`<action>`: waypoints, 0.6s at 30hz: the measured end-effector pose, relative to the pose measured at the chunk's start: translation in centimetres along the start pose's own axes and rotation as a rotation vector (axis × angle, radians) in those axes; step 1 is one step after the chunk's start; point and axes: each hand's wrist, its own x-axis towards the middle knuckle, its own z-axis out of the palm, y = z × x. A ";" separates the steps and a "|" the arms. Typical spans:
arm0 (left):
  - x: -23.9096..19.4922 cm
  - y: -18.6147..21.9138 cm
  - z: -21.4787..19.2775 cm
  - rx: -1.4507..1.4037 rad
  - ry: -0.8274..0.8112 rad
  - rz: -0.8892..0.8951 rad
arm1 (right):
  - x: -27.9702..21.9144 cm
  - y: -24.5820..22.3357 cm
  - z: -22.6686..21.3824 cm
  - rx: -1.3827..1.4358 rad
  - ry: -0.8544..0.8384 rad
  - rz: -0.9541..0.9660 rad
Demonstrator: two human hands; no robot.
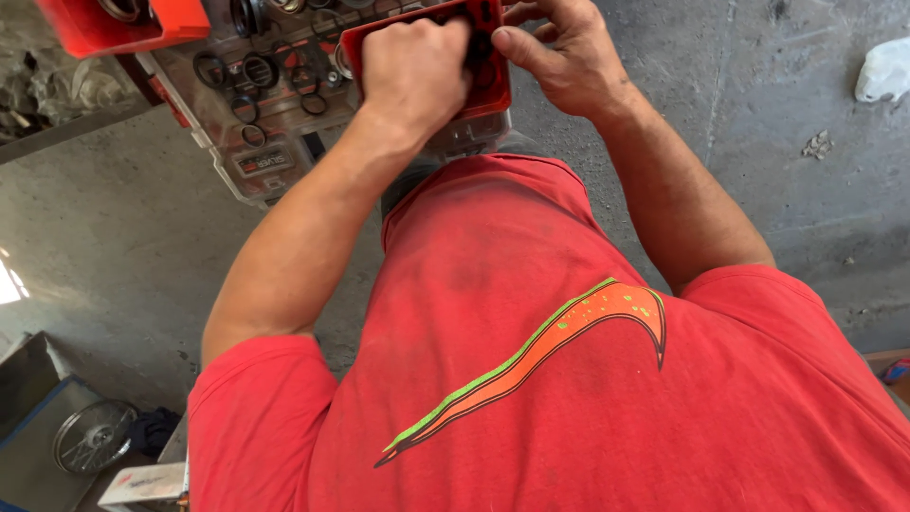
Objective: The person organizes various mechanical seals and O-rings from a red plastic bin into a clear plastic organizer case. They pick up the parts, inspect them, and place them into designated slots within the case.
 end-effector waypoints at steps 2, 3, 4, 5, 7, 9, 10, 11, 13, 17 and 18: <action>-1.0 -1.0 -0.5 0.015 0.072 -0.001 | 0.3 -1.2 -0.1 -0.005 -0.012 -0.035; -1.8 -1.5 -0.8 0.025 0.141 -0.009 | 0.3 -1.7 0.0 -0.009 -0.034 -0.067; -2.3 -2.0 -1.4 0.027 0.138 -0.007 | 0.2 -1.8 0.2 -0.006 -0.032 -0.066; -2.7 -2.5 -2.2 -0.121 0.163 -0.014 | 0.3 -1.9 0.2 0.004 -0.042 -0.075; -3.4 -2.8 -4.1 -0.264 0.191 -0.018 | 0.5 -2.3 0.1 0.016 -0.049 -0.089; -4.0 -2.2 -6.4 -0.956 0.140 -0.007 | 0.4 -2.8 -0.1 -0.008 -0.049 -0.078; -4.5 -2.1 -6.7 -0.954 0.142 -0.002 | 0.3 -2.6 0.1 -0.010 -0.045 -0.081; -4.7 -2.0 -7.0 -1.183 0.113 0.021 | 0.3 -2.4 0.2 0.027 -0.028 -0.058; -5.2 -1.9 -7.3 -1.411 0.081 0.053 | 0.4 -2.6 0.2 0.060 -0.008 -0.038; -6.2 -2.2 -6.9 -1.548 0.024 -0.029 | 0.3 -3.5 0.2 0.009 -0.025 -0.052; -6.4 -2.3 -6.8 -1.561 0.025 -0.030 | 0.4 -3.6 0.2 0.000 -0.019 -0.039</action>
